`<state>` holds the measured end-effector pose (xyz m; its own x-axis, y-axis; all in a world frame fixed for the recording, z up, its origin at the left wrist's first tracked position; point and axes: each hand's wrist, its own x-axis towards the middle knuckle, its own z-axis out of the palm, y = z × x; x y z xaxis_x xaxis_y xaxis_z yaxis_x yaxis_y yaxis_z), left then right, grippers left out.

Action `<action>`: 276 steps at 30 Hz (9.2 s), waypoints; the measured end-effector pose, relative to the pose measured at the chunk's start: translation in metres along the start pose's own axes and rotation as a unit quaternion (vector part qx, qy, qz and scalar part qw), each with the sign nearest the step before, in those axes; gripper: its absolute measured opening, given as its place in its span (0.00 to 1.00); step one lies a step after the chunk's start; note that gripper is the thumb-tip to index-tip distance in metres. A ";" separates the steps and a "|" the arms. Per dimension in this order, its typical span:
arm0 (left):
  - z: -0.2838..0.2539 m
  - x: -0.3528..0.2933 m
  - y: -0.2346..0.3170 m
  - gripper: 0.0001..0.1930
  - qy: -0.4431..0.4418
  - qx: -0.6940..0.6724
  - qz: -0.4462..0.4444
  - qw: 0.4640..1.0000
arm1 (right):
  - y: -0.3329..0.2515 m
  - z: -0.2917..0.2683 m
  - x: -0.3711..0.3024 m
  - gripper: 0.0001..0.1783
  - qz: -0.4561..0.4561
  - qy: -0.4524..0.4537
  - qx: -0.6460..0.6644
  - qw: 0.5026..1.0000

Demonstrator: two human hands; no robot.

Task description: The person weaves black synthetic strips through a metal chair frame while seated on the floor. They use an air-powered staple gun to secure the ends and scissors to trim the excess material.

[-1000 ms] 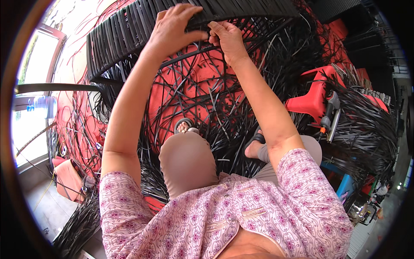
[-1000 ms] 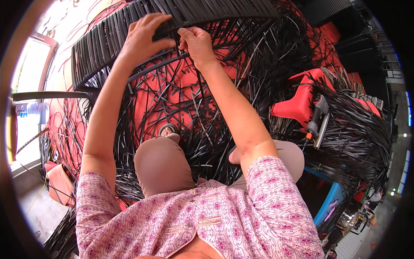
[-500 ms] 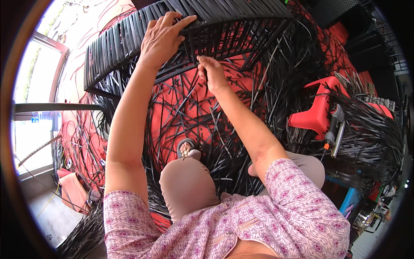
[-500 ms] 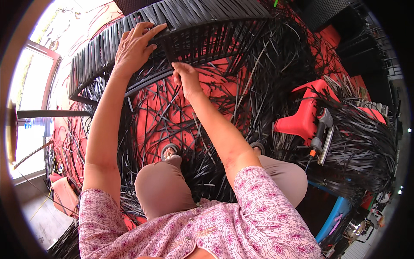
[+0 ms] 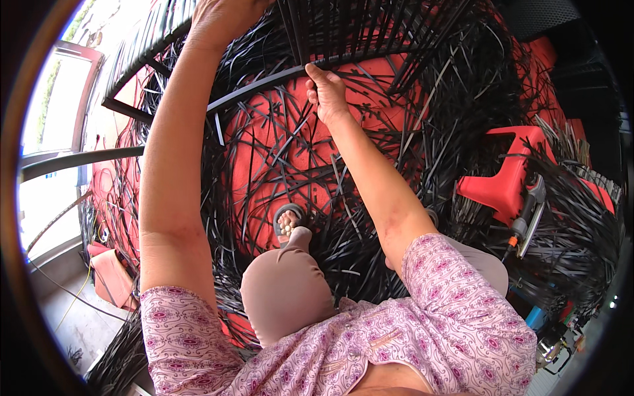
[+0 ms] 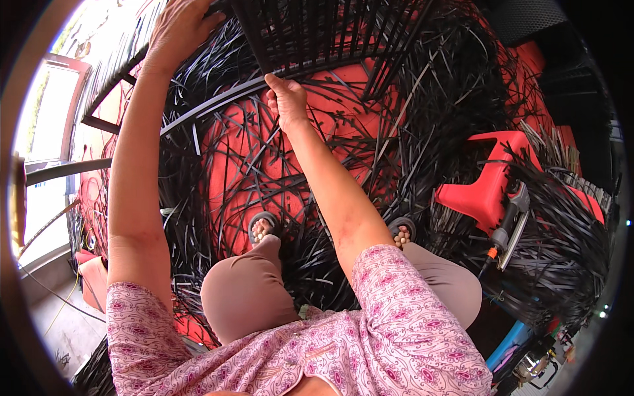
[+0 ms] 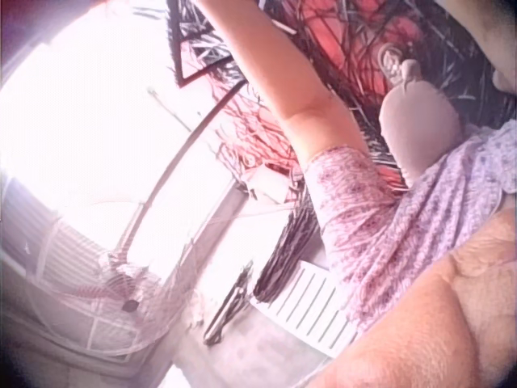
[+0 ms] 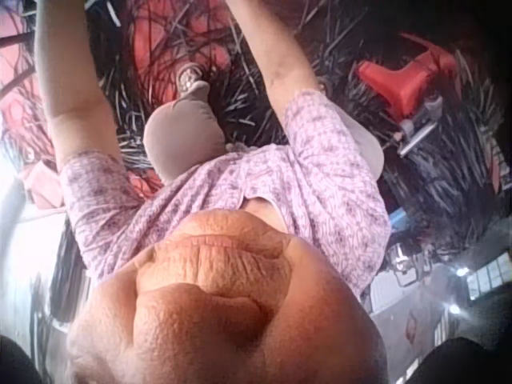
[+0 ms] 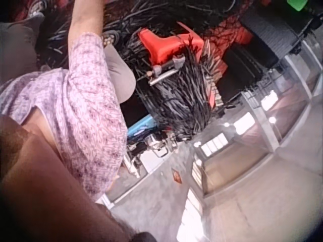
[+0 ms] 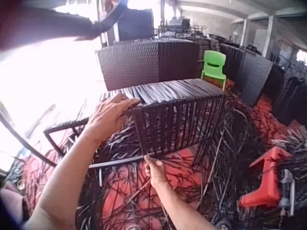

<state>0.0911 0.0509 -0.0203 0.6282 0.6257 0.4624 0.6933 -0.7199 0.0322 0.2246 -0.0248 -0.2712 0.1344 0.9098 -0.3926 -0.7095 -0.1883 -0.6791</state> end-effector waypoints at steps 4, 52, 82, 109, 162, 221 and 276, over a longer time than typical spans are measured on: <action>0.018 0.004 -0.004 0.18 0.079 0.091 -0.005 0.993 | -0.010 -0.004 0.010 0.22 -0.018 0.014 -0.050 0.998; 0.259 -0.140 0.072 0.16 -0.094 -0.255 -0.271 0.923 | 0.010 -0.097 -0.013 0.14 0.002 0.113 -0.172 0.979; 0.263 -0.132 0.059 0.17 -0.287 -0.222 -0.208 0.908 | 0.036 -0.146 0.007 0.08 -0.009 -0.021 -0.172 0.985; 0.339 -0.115 0.026 0.44 -0.294 -0.532 -0.492 0.623 | 0.058 -0.135 0.061 0.13 -0.104 -0.033 -0.077 0.991; 0.269 -0.104 0.061 0.19 -0.016 -0.645 -0.260 0.718 | 0.043 -0.139 0.025 0.11 0.010 -0.046 0.046 0.998; 0.326 -0.112 0.024 0.14 -0.369 -0.595 -0.358 0.617 | 0.046 -0.133 0.051 0.12 -0.078 -0.011 -0.055 0.995; 0.351 -0.107 0.023 0.15 -0.403 -0.571 -0.365 0.615 | -0.055 -0.045 0.097 0.22 0.102 0.038 -0.728 0.677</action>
<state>0.1638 0.0727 -0.3800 0.5872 0.5206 -0.6198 0.4836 0.3884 0.7844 0.3077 0.0566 -0.3002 0.2112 0.7992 -0.5627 0.7085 -0.5217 -0.4752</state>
